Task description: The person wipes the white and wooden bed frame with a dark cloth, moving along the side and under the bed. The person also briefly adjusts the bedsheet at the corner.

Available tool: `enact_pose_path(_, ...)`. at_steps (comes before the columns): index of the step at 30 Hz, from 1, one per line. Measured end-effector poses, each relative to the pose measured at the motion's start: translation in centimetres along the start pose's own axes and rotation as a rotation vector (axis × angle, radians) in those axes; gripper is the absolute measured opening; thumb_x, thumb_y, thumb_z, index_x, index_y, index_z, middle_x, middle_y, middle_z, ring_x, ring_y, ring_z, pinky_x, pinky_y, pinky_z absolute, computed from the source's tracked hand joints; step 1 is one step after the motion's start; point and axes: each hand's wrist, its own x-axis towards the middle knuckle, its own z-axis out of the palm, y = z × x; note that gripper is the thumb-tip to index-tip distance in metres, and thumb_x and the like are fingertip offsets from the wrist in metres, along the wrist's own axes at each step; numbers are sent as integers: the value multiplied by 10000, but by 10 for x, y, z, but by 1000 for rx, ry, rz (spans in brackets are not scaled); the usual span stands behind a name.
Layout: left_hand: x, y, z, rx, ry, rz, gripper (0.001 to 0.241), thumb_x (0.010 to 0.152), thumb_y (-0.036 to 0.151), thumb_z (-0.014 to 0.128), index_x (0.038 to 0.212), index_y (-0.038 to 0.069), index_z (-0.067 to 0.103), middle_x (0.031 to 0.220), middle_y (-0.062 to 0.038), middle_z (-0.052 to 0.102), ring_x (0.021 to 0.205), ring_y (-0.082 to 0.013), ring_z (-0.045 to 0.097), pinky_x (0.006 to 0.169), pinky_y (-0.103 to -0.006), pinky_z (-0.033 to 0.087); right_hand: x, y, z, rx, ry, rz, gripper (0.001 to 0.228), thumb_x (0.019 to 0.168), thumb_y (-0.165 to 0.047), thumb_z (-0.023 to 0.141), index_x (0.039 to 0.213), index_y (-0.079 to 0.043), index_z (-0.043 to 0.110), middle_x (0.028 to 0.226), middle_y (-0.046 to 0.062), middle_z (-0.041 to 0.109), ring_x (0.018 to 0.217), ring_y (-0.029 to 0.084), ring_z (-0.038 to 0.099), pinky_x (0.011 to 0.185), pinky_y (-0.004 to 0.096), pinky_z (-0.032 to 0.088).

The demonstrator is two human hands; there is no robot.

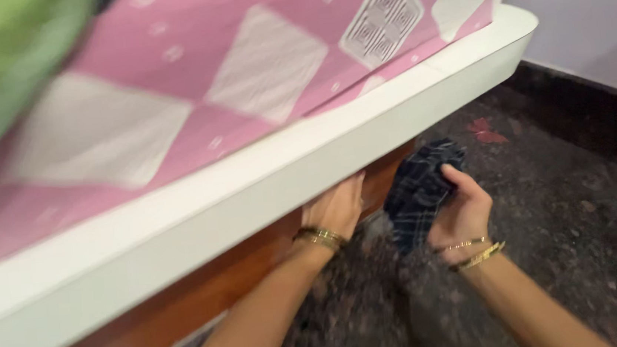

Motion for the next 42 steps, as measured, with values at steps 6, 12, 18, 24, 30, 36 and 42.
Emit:
enact_pose_path(6, 32, -40, 33, 60, 161, 470, 443, 1013, 169, 460, 1432, 57, 551, 1225, -193, 694, 1041, -309, 687, 917, -440, 554, 84, 13, -9, 143, 54, -318, 333, 978, -85, 588, 1310, -81, 615, 1242, -4, 654, 1134, 128, 576, 1033, 307, 392)
enact_pose_path(12, 52, -63, 66, 56, 40, 376, 466, 1003, 188, 493, 1459, 95, 525, 1299, -163, 631, 1119, -301, 634, 962, -464, 522, 219, 89, -41, -665, 49, -526, 312, 1022, -208, 584, 1220, 33, 594, 1133, 121, 691, 1018, 224, 668, 865, 367, 571)
enact_pose_path(18, 54, -100, 57, 43, 167, 164, 498, 994, 208, 525, 1485, 134, 499, 1374, -134, 567, 1198, -293, 581, 1007, -489, 490, 333, 194, -162, -1033, 219, -347, 365, 1025, -300, 579, 1235, -4, 623, 1150, 109, 707, 1011, 238, 660, 843, 353, 571)
enact_pose_path(24, 55, -115, 47, 141, 165, 93, 538, 984, 228, 558, 1512, 173, 473, 1449, -104, 504, 1276, -285, 528, 1052, -513, 458, 343, 229, -223, -527, 225, -692, 489, 937, -258, 679, 1326, -38, 482, 1245, 95, 600, 1053, 188, 627, 861, 365, 556)
enact_pose_path(30, 58, -104, 41, 228, 138, 112, 584, 974, 248, 591, 1538, 211, 446, 1524, -75, 440, 1354, -277, 474, 1097, -537, 426, 272, 149, -135, -258, 287, -244, 296, 1011, -257, 568, 1224, -51, 562, 1135, 59, 635, 984, 159, 640, 814, 333, 548)
enact_pose_path(36, 45, -69, 31, 344, 86, 414, 634, 964, 268, 623, 1565, 250, 420, 1599, -46, 377, 1432, -269, 421, 1142, -561, 394, 237, 96, -60, -683, 95, -521, 302, 1026, -225, 559, 1202, 20, 555, 1144, 84, 642, 1026, 156, 639, 871, 306, 563)
enact_pose_path(42, 8, -61, 23, 370, 16, 914, 689, 954, 288, 656, 1591, 288, 394, 1673, -16, 313, 1511, -262, 368, 1187, -585, 362, 161, 176, -32, -243, -890, 393, 440, 1084, -367, 443, 1260, 19, 558, 1148, 129, 664, 1017, 195, 658, 890, 324, 579)
